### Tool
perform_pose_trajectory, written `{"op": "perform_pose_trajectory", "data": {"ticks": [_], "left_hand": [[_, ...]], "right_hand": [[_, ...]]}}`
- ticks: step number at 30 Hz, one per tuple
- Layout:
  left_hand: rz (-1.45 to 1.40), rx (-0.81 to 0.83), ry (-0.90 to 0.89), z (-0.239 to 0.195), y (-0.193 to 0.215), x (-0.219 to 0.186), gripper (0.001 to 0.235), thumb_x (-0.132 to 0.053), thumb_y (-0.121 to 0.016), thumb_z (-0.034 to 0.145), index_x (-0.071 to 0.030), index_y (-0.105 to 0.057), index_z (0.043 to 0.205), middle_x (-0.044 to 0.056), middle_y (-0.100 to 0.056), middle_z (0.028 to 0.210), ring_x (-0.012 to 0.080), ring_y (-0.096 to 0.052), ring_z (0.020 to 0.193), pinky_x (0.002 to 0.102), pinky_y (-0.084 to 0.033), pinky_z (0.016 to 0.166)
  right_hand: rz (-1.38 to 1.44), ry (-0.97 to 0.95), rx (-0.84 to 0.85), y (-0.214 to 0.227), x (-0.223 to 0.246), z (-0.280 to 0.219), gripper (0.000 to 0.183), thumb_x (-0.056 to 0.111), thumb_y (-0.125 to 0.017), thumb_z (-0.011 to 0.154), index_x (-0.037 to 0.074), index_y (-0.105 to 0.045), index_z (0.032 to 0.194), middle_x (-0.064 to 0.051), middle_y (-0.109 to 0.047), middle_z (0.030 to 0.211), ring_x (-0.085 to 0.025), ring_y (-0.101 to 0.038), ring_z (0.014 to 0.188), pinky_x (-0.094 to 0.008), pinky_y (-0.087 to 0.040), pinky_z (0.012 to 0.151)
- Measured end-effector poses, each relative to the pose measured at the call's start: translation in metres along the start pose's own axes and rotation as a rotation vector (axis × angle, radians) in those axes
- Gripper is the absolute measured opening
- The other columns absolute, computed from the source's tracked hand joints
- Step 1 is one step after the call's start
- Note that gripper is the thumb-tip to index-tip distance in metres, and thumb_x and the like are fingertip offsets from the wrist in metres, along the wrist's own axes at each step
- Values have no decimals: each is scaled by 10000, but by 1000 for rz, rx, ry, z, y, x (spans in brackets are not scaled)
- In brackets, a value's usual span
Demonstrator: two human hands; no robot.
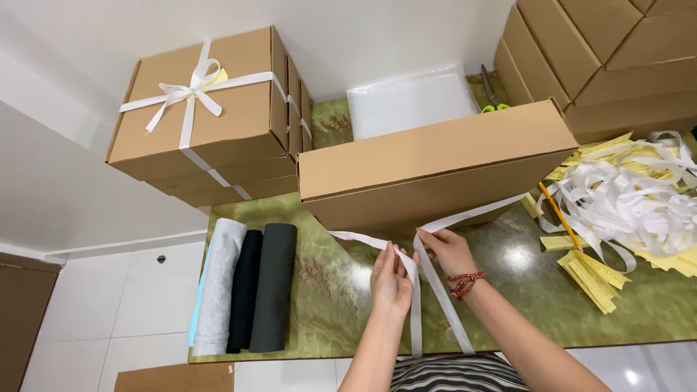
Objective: The person wraps a white ribbon around a brown cardboard box, ties a bow, and then writes on a yellow sticky note attached to the box using a pencil.
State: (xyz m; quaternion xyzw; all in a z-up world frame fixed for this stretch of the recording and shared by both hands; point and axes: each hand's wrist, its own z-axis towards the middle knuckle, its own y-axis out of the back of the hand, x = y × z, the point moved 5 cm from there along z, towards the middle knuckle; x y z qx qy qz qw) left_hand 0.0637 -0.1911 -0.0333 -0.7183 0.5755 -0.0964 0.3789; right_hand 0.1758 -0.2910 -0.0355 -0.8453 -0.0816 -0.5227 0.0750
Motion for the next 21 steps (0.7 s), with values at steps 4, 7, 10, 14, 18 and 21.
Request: {"op": "perform_pose_trajectory", "data": {"ticks": [4, 7, 10, 14, 18, 21], "left_hand": [[179, 50, -52, -6, -12, -3, 174, -168, -818, 977, -49, -699, 933, 45, -703, 939, 166, -709, 929, 466, -664, 976], [349, 91, -63, 0, -18, 1, 236, -164, -856, 957, -28, -686, 867, 66, -671, 804, 184, -704, 806, 443, -693, 903], [574, 79, -96, 14, -12, 1, 300, -265, -921, 901, -78, -693, 843, -9, -589, 773, 112, -618, 774, 340, -659, 855], [777, 160, -159, 19, -20, -4, 349, -297, -980, 842, -54, -776, 988, -2, -639, 831, 85, -591, 770, 276, -573, 796], [825, 256, -209, 17, -34, -3, 364, -296, -943, 872, -58, -821, 1119, 37, -790, 988, 94, -674, 893, 278, -563, 882], [834, 278, -256, 33, -31, 2, 199, -252, -894, 915, -86, -817, 994, 51, -795, 838, 80, -707, 766, 214, -550, 756]], "right_hand": [[-114, -1, 41, 10, 10, 12, 393, 288, -928, 836, -41, -811, 1015, -127, -738, 798, -156, -680, 730, -256, -557, 625], [-237, 8, 62, 14, 7, 27, 399, 338, -947, 790, -23, -798, 871, -121, -656, 641, -169, -596, 598, -295, -505, 554], [-265, -8, 59, 9, 12, 28, 409, 358, -944, 770, -8, -769, 823, -78, -592, 586, -147, -544, 551, -257, -434, 531], [-244, -22, 43, 4, 26, 24, 472, 407, -963, 740, -9, -766, 844, -79, -592, 596, -140, -549, 569, -250, -441, 550], [-140, -73, 83, -1, 26, 25, 512, 306, -967, 773, -99, -767, 1013, -149, -696, 754, -163, -661, 655, -288, -588, 603], [7, -143, 123, -11, 34, 6, 552, 248, -916, 838, -122, -693, 1182, -130, -679, 895, -158, -685, 746, -286, -629, 694]]}}
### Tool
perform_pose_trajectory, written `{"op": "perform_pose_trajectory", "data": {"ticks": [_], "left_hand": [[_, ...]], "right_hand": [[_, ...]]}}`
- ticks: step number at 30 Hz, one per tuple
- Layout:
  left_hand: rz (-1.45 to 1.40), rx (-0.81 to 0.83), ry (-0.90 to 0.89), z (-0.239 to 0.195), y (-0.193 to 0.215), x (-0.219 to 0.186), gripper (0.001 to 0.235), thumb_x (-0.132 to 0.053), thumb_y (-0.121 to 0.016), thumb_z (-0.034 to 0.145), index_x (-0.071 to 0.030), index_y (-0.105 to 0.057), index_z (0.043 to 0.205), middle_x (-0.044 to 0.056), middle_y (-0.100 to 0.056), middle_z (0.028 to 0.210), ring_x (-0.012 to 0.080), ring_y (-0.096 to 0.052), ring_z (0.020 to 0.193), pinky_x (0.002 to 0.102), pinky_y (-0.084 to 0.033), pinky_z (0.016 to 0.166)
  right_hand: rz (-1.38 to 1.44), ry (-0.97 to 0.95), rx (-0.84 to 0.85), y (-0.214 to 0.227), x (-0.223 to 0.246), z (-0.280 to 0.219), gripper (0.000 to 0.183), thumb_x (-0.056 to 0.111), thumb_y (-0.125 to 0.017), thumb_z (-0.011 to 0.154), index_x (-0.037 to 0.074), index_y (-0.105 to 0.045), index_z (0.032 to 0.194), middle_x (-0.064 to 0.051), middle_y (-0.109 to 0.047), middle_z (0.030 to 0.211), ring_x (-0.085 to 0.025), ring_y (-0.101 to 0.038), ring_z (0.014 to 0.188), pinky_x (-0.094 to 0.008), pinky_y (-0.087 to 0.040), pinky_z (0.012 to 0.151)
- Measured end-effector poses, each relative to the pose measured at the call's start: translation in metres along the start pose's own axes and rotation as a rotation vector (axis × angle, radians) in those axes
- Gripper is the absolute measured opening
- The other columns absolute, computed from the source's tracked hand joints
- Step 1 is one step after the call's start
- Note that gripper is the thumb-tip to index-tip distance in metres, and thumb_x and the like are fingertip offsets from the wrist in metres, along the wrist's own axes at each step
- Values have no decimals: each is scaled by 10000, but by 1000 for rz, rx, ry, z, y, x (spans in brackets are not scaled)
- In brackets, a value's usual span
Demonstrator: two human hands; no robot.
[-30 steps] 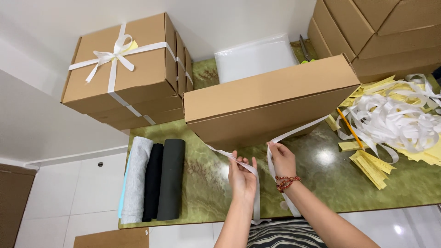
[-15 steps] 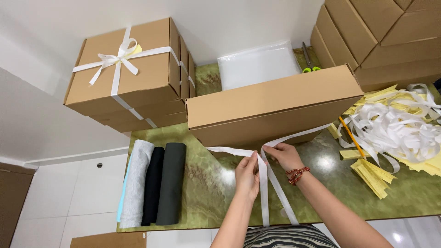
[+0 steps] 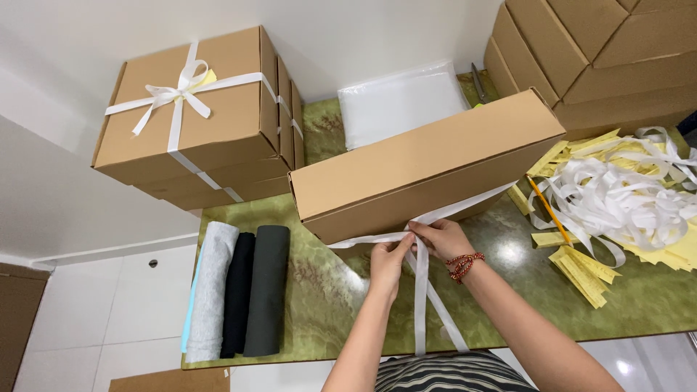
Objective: The person wraps a white ribbon around a brown cardboard box, ties a bow, and then writes on a yellow sticky note attached to the box using a pencil.
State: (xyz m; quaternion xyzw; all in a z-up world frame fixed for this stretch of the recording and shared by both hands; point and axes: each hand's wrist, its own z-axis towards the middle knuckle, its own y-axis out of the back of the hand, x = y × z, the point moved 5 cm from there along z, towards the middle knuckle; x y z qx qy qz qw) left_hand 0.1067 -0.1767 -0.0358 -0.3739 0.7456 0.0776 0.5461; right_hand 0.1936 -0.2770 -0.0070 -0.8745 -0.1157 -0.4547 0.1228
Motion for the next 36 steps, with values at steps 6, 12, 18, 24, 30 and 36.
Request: {"op": "perform_pose_trajectory", "data": {"ticks": [6, 12, 18, 24, 30, 36], "left_hand": [[130, -10, -39, 9, 12, 2, 272, -232, -934, 863, -28, -831, 1011, 78, -794, 881, 119, -702, 730, 263, -601, 715], [336, 211, -253, 26, 26, 12, 505, -133, -998, 713, -111, -736, 1144, 98, -695, 1078, 204, -602, 1082, 360, -500, 1009], [423, 260, -327, 23, 39, -28, 525, -59, -877, 823, -124, -694, 1311, 145, -595, 1113, 291, -553, 1148, 421, -477, 1076], [762, 230, -307, 30, 43, -26, 352, -223, -876, 864, -296, -810, 1202, 86, -622, 1215, 371, -643, 1232, 511, -519, 1079], [873, 157, -305, 7, 37, -69, 481, -71, -795, 857, -313, -788, 1272, 164, -747, 1125, 447, -699, 1167, 531, -571, 1003], [766, 131, -419, 24, 45, -69, 203, -162, -790, 921, -254, -872, 1082, 126, -805, 1100, 440, -729, 1094, 556, -585, 941]], "right_hand": [[113, -105, 99, 3, -23, 13, 558, 239, -850, 928, -129, -577, 1247, -129, -607, 895, -201, -667, 652, -329, -595, 538], [-111, -91, 213, 2, 21, -34, 517, 168, -848, 908, -204, -630, 1194, -68, -534, 823, -39, -422, 561, -150, -326, 422], [-435, 191, 319, 9, -2, -1, 600, 155, -1049, 681, -43, -761, 1169, -72, -633, 839, -99, -528, 649, -244, -446, 572], [-907, 519, 256, -13, 39, -56, 333, 143, -805, 920, 132, -790, 1253, -90, -639, 919, -252, -678, 854, -363, -566, 765], [-940, 730, 144, -17, 47, -68, 208, 215, -724, 1004, 224, -825, 1185, -68, -728, 913, -256, -748, 831, -350, -605, 720], [-967, 707, 156, -19, 55, -69, 174, 225, -664, 1053, 161, -815, 1111, -55, -771, 941, -261, -764, 858, -350, -617, 704]]}}
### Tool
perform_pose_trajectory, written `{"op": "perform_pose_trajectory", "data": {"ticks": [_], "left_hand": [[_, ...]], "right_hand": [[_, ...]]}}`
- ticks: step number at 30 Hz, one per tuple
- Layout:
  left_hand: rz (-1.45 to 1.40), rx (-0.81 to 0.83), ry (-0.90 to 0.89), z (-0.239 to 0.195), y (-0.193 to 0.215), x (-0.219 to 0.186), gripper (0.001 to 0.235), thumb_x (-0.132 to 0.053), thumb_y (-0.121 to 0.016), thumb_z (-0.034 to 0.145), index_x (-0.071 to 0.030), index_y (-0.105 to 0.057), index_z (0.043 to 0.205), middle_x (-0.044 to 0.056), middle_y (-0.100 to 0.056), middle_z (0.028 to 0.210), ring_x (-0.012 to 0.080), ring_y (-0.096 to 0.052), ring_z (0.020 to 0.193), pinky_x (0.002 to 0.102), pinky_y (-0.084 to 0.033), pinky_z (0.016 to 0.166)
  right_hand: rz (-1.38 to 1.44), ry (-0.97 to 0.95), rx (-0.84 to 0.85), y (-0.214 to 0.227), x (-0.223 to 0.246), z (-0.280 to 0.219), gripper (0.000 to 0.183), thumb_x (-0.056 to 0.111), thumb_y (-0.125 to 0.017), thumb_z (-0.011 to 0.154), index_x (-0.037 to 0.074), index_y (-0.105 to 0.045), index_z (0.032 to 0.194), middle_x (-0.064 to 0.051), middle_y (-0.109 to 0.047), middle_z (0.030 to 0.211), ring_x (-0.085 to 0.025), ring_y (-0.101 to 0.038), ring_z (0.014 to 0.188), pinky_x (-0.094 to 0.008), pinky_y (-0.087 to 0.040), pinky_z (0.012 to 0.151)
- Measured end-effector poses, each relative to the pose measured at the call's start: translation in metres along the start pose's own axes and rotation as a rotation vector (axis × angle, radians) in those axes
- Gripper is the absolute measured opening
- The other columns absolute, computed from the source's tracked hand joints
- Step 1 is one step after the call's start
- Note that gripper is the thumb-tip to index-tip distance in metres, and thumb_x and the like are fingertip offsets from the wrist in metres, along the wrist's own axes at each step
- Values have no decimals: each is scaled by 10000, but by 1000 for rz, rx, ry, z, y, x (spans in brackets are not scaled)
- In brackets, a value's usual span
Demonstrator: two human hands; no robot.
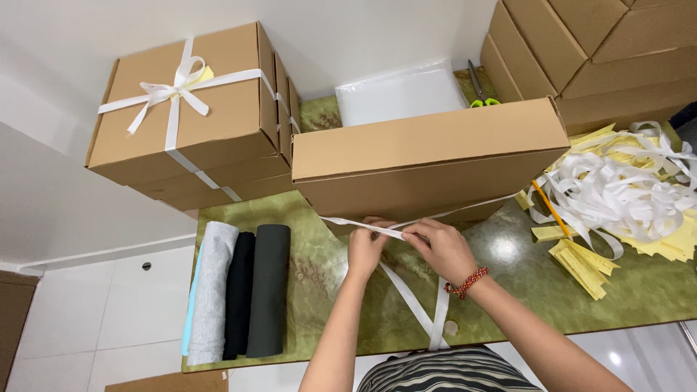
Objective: The person wraps a white ribbon around a brown cardboard box, ties a bow, and then writes on a yellow sticky note attached to the box using a pencil.
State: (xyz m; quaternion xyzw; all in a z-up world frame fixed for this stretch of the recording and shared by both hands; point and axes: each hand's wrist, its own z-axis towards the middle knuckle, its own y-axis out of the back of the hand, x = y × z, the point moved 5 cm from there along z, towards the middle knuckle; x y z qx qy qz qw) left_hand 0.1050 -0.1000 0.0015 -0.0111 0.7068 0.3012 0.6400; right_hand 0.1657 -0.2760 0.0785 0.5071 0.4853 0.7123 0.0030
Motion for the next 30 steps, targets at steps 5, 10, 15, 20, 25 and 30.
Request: {"op": "perform_pose_trajectory", "data": {"ticks": [5, 10, 15, 20, 25, 30], "left_hand": [[-258, -86, 63, 15, -8, 39, 151, -247, -806, 969, -208, -866, 1102, 60, -827, 1072, 260, -739, 1071, 428, -586, 968], [-406, -154, 148, 10, 2, 39, 246, -326, -852, 955, -130, -864, 1104, 110, -826, 1037, 204, -731, 1016, 405, -590, 945], [-383, -176, 213, 14, -4, 48, 278, -369, -876, 924, -134, -861, 1072, 113, -819, 1010, 216, -727, 1027, 410, -587, 964], [-354, -200, 186, 22, -7, 68, 238, -325, -844, 945, -112, -855, 1051, 109, -814, 933, 194, -714, 924, 380, -574, 856], [-444, -218, 184, 22, -14, 74, 195, -239, -732, 1025, -81, -822, 1096, 83, -774, 939, 182, -644, 938, 379, -554, 848], [-383, -186, 331, 14, -7, 59, 194, -207, -691, 1014, -34, -778, 1005, 75, -716, 720, 127, -653, 558, 303, -524, 544]], "right_hand": [[226, 51, 13, -3, 16, -11, 156, 178, -692, 1025, 132, -839, 1053, -66, -796, 902, -239, -767, 844, -352, -606, 719], [366, 161, 23, 14, 45, -24, 130, 110, -711, 990, 104, -840, 975, -88, -815, 904, -241, -761, 855, -390, -596, 764], [420, 258, -19, 30, 54, -30, 109, 96, -759, 947, 117, -861, 915, -43, -817, 986, -232, -722, 909, -394, -565, 846], [534, 83, 35, 28, 32, -30, 143, 78, -732, 966, 53, -873, 976, -83, -822, 954, -177, -705, 841, -363, -599, 786], [653, -159, 58, 11, -19, -13, 206, 79, -655, 1031, -25, -820, 1097, -20, -580, 656, -110, -517, 656, -268, -469, 635], [259, -367, -38, 10, -53, 15, 241, 263, -709, 1027, 153, -851, 1186, -128, -847, 1056, -306, -775, 1077, -419, -578, 925]]}}
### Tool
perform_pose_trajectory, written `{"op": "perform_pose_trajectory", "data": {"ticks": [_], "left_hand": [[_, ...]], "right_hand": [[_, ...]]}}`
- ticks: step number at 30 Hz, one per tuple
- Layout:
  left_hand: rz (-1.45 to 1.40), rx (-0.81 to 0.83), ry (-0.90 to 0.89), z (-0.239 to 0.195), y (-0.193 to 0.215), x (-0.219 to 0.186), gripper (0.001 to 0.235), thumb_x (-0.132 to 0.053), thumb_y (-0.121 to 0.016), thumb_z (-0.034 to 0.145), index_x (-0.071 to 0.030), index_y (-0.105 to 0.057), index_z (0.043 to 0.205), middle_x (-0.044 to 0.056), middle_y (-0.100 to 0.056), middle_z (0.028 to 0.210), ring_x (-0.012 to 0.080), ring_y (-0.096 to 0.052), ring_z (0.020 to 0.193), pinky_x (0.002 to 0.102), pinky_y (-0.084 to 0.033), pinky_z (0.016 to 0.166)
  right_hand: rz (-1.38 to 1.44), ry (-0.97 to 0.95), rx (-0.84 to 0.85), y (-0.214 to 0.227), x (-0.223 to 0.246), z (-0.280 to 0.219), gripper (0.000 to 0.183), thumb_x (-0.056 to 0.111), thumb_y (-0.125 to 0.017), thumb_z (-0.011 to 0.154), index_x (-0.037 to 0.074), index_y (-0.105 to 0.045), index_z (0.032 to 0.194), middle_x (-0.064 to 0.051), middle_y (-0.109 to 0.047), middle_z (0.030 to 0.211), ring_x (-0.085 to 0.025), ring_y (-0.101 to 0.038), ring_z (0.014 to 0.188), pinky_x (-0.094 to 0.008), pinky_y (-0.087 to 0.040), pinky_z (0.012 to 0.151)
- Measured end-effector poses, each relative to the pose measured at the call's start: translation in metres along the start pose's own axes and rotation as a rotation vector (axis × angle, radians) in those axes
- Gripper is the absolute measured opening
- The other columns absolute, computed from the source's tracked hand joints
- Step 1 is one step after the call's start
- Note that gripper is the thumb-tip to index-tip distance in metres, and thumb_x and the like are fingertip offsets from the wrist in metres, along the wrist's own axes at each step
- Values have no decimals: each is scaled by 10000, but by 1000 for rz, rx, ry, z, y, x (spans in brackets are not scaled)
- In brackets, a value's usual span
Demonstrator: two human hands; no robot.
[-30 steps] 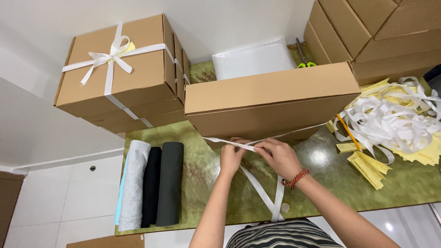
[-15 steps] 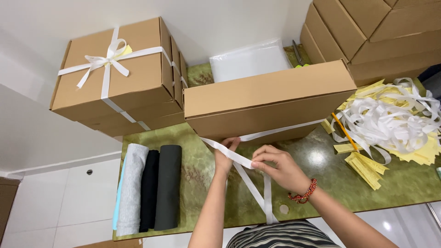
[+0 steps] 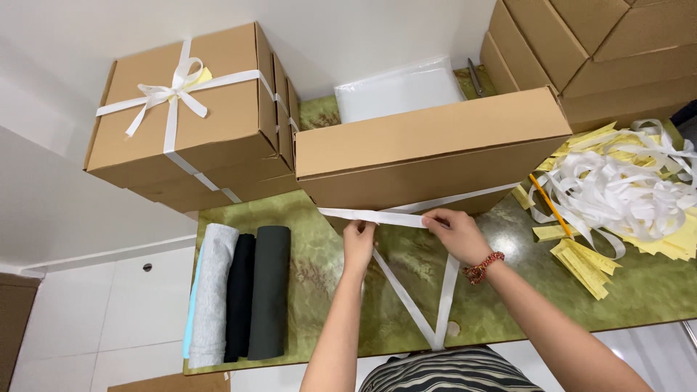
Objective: The person wraps a white ribbon around a brown cardboard box, ties a bow, and then writes on a yellow sticky note attached to the box using a pencil.
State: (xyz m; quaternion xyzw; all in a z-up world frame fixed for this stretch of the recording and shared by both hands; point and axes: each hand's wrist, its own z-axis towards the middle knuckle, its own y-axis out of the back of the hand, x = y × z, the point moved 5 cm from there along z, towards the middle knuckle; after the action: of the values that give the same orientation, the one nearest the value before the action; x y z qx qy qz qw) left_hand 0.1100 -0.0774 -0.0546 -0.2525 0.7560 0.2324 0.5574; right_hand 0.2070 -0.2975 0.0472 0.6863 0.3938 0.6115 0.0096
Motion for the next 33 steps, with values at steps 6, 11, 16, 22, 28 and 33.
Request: {"op": "perform_pose_trajectory", "data": {"ticks": [6, 11, 16, 22, 28, 33], "left_hand": [[-2, -30, 4, 1, 2, 13, 201, -228, -743, 961, -38, -804, 942, 51, -682, 738, 124, -596, 644, 275, -474, 551], [-31, 8, -12, -17, 6, 3, 185, -258, -752, 981, -101, -822, 1049, 40, -726, 828, 104, -573, 725, 217, -456, 543], [-8, 132, 77, -58, 14, -38, 169, -254, -732, 1009, -136, -829, 1081, 12, -728, 753, 45, -475, 539, 163, -411, 420], [75, 483, 157, -111, 20, -138, 293, -62, -596, 979, 11, -777, 1197, 57, -491, 569, 104, -412, 465, 194, -373, 413], [51, 910, -7, -108, -8, -225, 461, 25, -412, 1005, 77, -620, 1412, 224, -743, 1286, 162, -737, 742, 233, -603, 501], [155, 976, -283, -89, -37, -340, 505, 29, -376, 1002, 44, -596, 1457, 201, -732, 1339, 254, -794, 955, 290, -669, 636]], "right_hand": [[3, -59, -107, -8, -30, 28, 304, 432, -860, 879, 196, -884, 1069, -139, -840, 1045, -391, -754, 1106, -441, -580, 897], [173, -102, -149, -32, -82, 52, 402, 447, -935, 847, 111, -863, 1056, -140, -816, 964, -287, -733, 943, -379, -571, 792], [329, -202, -96, -33, -68, 42, 594, 444, -956, 813, -41, -811, 1124, -176, -770, 939, -227, -658, 823, -358, -550, 685], [493, -232, -106, -40, -82, 44, 540, 338, -967, 822, -87, -784, 1101, -92, -688, 827, -104, -566, 693, -228, -495, 576], [473, -183, -84, -42, -80, 43, 473, 349, -919, 865, -56, -795, 1074, -77, -680, 829, -103, -559, 700, -203, -464, 536], [393, -143, -90, -46, -94, 49, 454, 355, -911, 890, -55, -800, 1051, -119, -741, 834, -150, -642, 725, -258, -503, 536]]}}
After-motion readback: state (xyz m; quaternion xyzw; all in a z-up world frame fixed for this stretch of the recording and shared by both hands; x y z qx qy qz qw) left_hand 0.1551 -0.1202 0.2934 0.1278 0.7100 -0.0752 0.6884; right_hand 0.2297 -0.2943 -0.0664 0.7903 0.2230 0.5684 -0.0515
